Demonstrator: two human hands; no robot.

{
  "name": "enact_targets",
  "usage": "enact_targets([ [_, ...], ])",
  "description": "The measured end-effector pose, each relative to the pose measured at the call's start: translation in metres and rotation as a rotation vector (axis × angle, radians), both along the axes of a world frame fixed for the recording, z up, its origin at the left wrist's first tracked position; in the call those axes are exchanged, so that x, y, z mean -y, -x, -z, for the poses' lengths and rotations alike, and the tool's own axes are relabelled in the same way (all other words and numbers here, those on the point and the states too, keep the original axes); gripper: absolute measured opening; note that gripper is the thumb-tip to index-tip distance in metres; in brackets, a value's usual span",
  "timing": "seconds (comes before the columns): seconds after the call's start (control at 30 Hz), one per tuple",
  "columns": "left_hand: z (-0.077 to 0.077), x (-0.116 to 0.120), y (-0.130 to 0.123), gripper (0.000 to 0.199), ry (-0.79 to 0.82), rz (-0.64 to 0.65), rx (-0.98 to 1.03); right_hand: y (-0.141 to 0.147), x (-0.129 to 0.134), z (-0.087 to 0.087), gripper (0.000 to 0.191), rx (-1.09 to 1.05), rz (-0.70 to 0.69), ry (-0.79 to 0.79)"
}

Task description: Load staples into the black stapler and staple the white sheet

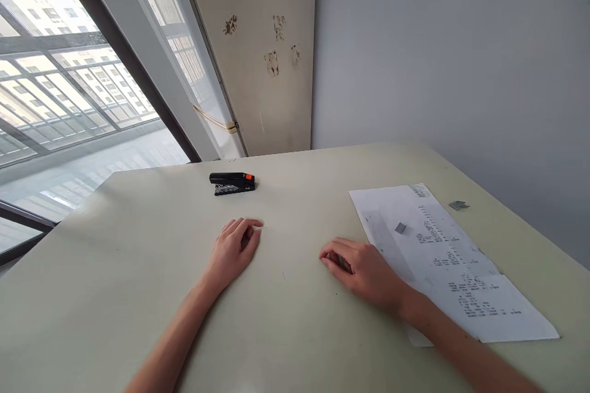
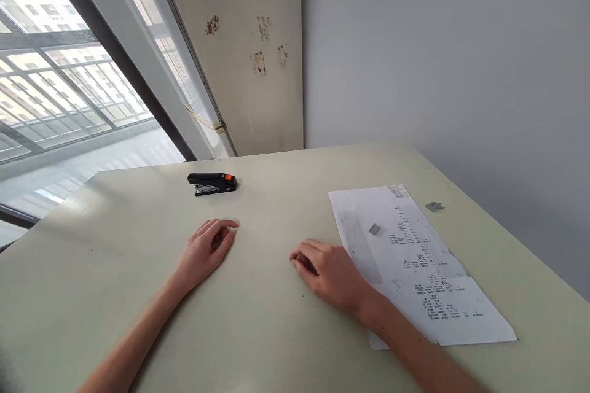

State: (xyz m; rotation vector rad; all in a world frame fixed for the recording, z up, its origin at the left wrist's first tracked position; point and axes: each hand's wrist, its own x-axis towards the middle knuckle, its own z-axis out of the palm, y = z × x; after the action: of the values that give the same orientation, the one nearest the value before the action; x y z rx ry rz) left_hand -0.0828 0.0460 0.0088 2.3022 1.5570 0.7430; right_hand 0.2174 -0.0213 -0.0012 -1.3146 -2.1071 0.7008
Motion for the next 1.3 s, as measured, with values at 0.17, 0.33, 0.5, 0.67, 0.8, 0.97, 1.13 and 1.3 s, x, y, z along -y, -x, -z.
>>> enact_targets([
  [0.17, 0.000, 0.001, -0.001, 0.028, 0.013, -0.001, -0.003, 0.000, 0.000, 0.001, 0.017, 0.015, 0.003, -0.001],
  [0.33, -0.003, 0.001, -0.001, 0.029, 0.018, -0.006, -0.012, 0.000, 0.001, 0.001, 0.016, 0.006, -0.004, 0.009],
  [0.5, -0.001, 0.000, 0.000, 0.027, 0.008, 0.003, -0.009, 0.001, 0.002, -0.003, 0.018, -0.030, -0.007, 0.027],
  [0.67, 0.000, 0.000, 0.001, 0.027, 0.011, 0.008, -0.011, -0.006, 0.001, -0.006, 0.024, -0.214, 0.127, 0.101],
  [0.8, 0.000, 0.000, 0.002, 0.028, 0.023, 0.016, -0.021, -0.016, -0.005, 0.000, 0.035, -0.229, 0.426, 0.052],
  [0.97, 0.001, -0.001, 0.003, 0.028, 0.012, 0.023, -0.030, -0.023, -0.011, 0.009, 0.043, -0.033, 0.567, 0.002],
  [1.13, 0.001, -0.001, 0.002, 0.028, 0.001, 0.013, -0.041, -0.019, -0.012, 0.011, 0.039, 0.050, 0.493, 0.045],
  [1.3, 0.003, -0.001, 0.002, 0.027, -0.027, 0.020, -0.073, -0.006, -0.003, -0.001, 0.029, -0.152, 0.240, 0.168],
])
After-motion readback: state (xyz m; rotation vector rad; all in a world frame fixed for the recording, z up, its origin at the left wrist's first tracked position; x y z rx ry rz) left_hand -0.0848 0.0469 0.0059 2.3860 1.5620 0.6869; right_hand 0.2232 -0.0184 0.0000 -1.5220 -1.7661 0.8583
